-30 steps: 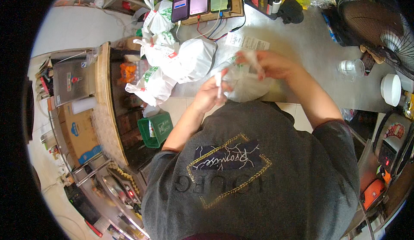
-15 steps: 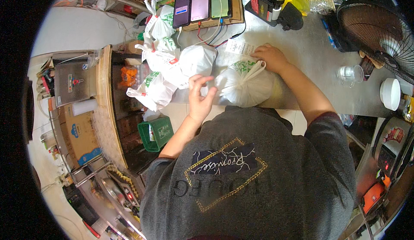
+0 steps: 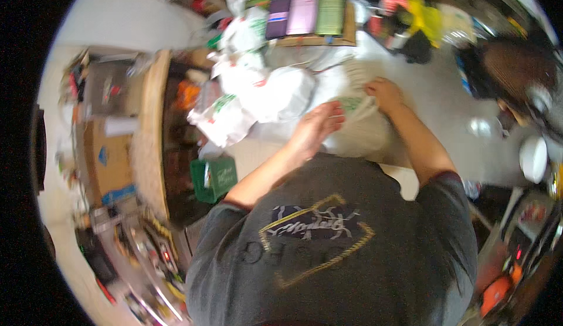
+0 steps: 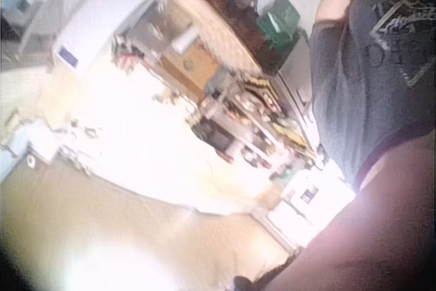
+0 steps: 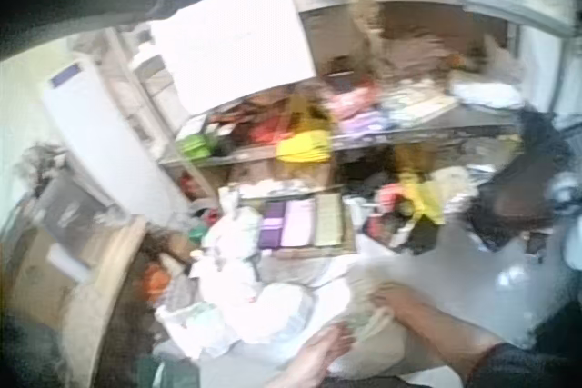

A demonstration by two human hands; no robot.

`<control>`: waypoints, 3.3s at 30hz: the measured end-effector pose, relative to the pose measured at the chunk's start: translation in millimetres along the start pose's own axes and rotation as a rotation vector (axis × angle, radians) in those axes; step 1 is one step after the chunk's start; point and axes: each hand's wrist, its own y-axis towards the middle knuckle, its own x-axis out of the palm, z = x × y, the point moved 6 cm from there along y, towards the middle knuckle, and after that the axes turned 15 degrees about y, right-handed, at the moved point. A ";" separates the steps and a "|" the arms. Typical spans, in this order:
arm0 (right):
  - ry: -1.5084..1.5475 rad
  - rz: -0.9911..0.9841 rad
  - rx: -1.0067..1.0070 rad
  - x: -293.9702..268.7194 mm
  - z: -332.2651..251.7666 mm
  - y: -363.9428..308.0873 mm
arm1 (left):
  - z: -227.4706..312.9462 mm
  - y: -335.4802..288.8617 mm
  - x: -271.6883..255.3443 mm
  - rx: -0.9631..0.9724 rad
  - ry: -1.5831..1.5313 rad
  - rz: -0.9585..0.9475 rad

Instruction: The person assembles two takeout meals in a commercial kitchen. They scoop rice into bowls, add fried tofu and fried eggs, then ladle stew over the top. The bowls are lidded, placed into plastic bags with receipts, and tied for delivery.

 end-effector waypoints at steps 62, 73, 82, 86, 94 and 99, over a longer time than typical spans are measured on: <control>1.475 -0.211 0.297 -42.3 -73.8 -108.8 | -23.2 -55.2 -19.4 0.348 1.574 0.232; 0.778 -0.061 0.209 46.3 -80.5 -100.0 | -14.4 43.3 12.6 0.301 1.090 0.200; 0.587 0.044 0.121 52.4 -63.7 -66.8 | 13.2 -8.7 7.4 0.538 1.056 0.257; 0.859 0.293 0.207 35.1 -62.9 -79.9 | 7.0 -2.8 -5.8 0.334 0.897 0.428; 0.462 0.317 -0.008 33.6 -95.9 -82.0 | 2.2 -0.3 4.1 0.410 0.862 0.389; 0.492 0.192 0.128 47.4 -67.5 -71.8 | 22.9 -5.6 7.6 0.814 1.294 0.636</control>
